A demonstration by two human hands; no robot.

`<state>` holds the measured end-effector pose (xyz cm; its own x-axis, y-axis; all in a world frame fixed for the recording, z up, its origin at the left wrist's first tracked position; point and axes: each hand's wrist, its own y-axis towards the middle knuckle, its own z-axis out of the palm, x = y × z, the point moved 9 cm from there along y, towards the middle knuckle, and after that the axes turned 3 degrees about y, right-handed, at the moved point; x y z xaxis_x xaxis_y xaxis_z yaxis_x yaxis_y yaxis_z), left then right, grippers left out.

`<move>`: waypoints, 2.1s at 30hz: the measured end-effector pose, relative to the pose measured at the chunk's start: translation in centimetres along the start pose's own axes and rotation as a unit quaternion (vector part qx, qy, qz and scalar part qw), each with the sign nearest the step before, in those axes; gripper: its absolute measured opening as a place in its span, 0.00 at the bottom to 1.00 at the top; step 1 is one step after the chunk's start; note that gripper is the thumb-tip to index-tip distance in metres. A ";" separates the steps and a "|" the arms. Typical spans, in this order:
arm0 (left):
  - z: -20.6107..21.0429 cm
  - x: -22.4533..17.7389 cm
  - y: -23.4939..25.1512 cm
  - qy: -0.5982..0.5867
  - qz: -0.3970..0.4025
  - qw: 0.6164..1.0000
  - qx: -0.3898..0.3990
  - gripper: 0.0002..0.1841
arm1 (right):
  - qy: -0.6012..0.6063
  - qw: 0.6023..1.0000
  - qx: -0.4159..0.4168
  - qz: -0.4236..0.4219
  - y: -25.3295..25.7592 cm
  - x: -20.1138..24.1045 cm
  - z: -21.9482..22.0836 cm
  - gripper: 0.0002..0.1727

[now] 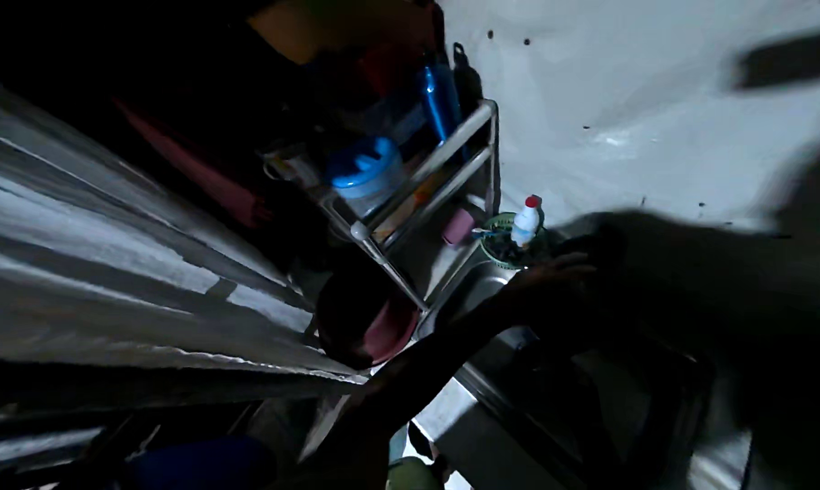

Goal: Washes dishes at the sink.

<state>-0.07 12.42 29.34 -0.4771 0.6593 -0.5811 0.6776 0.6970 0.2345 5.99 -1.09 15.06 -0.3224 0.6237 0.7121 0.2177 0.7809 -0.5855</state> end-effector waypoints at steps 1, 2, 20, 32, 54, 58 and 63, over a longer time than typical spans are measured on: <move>-4.1 -1.2 -2.4 -0.007 0.013 0.997 -0.077 0.18 | -0.022 0.997 -0.004 0.075 -2.5 2.4 -0.3 0.22; -8.2 -1.4 -5.2 -0.008 0.011 0.988 -0.157 0.16 | -0.026 0.994 -0.015 0.104 -3.7 3.3 -0.4 0.21; -29.6 18.5 -21.5 0.095 -0.343 0.839 -0.412 0.24 | 0.156 0.984 -0.085 -0.002 5.5 -7.6 2.6 0.18; -28.5 18.4 -22.9 -0.021 -0.337 0.850 -0.404 0.25 | 0.165 0.981 -0.100 0.023 6.1 -10.8 5.9 0.18; 1.7 14.2 -40.8 -0.002 -0.483 0.855 -0.190 0.21 | 0.118 0.992 -0.010 0.043 -2.1 -11.5 3.2 0.25; 9.6 13.0 -49.7 -0.016 -0.589 0.806 -0.048 0.17 | 0.075 0.997 0.026 0.016 -2.9 -9.9 2.9 0.27; 12.1 8.1 -64.1 0.011 -0.745 0.660 0.093 0.21 | 0.033 0.998 0.057 -0.011 -2.9 -8.7 3.5 0.25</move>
<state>-40.56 -30.33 0.20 -0.6983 -0.7142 -0.0469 -0.4969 0.5309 -0.6865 4.96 -8.92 9.18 -0.2641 0.6107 0.7465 0.1033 0.7875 -0.6076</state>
